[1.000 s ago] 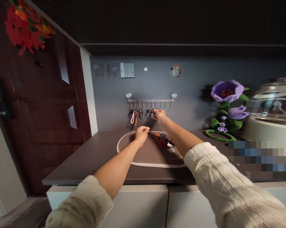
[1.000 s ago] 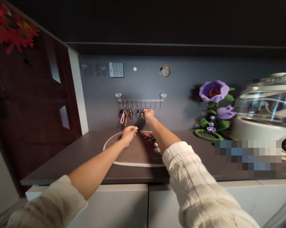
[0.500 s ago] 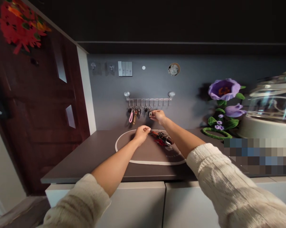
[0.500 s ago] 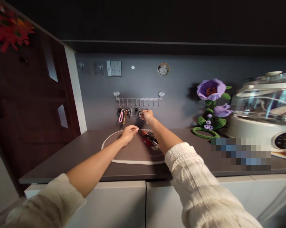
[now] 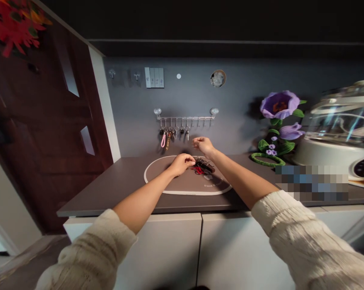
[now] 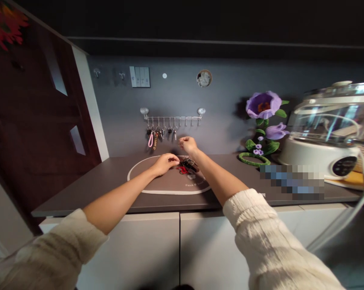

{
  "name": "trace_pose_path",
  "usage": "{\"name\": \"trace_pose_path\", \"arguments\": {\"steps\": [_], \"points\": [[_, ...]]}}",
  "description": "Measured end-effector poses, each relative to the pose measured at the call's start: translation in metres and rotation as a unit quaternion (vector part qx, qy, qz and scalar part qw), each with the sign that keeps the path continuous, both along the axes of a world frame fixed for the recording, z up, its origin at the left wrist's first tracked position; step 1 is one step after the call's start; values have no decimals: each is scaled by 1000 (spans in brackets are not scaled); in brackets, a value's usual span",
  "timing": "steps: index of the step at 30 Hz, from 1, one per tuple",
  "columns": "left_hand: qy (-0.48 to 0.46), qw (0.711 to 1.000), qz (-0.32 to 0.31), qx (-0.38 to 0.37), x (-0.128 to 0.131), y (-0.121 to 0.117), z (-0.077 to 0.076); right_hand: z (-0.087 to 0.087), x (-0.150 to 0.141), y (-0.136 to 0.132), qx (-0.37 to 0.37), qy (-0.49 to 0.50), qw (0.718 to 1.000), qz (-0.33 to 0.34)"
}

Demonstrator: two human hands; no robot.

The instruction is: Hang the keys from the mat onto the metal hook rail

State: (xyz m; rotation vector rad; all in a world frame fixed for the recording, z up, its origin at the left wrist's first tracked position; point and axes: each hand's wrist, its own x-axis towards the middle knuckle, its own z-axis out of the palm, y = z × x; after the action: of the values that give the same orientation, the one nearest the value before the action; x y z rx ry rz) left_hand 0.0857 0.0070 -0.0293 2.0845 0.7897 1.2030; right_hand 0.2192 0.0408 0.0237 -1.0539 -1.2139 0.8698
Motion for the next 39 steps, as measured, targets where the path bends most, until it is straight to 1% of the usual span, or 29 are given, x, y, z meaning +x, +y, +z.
{"name": "trace_pose_path", "arguments": {"steps": [3,6,9,13,18,20,23,26,30,33,36,39], "points": [[42,998,-37,-5,0,-3,1,-9,5,-14,23,-27,999,-15],[77,994,-77,-18,-1,-5,1,-20,13,-26,35,-83,995,-44],[105,990,-92,21,-2,-5,1,-31,22,-38,54,-162,982,-79],[140,983,-93,78,-3,-5,0,-42,30,-51,88,-265,953,-114],[167,974,-97,121,-1,-3,-1,-47,32,-52,102,-411,897,-130],[166,973,-86,134,0,-3,-1,-47,32,-50,103,-441,882,-133],[161,975,-57,143,0,-4,0,-47,31,-48,104,-463,870,-135],[142,982,-35,119,0,-4,2,-46,30,-47,111,-467,867,-133],[82,996,-21,39,-1,-4,3,-46,28,-47,115,-453,875,-124],[39,999,-11,-13,-1,-6,6,-45,27,-46,116,-443,881,-116],[-5,998,-22,-57,-2,-7,9,-45,26,-46,119,-453,876,-113],[-51,996,-31,-65,-4,-5,11,-45,25,-47,121,-462,872,-109]]}}
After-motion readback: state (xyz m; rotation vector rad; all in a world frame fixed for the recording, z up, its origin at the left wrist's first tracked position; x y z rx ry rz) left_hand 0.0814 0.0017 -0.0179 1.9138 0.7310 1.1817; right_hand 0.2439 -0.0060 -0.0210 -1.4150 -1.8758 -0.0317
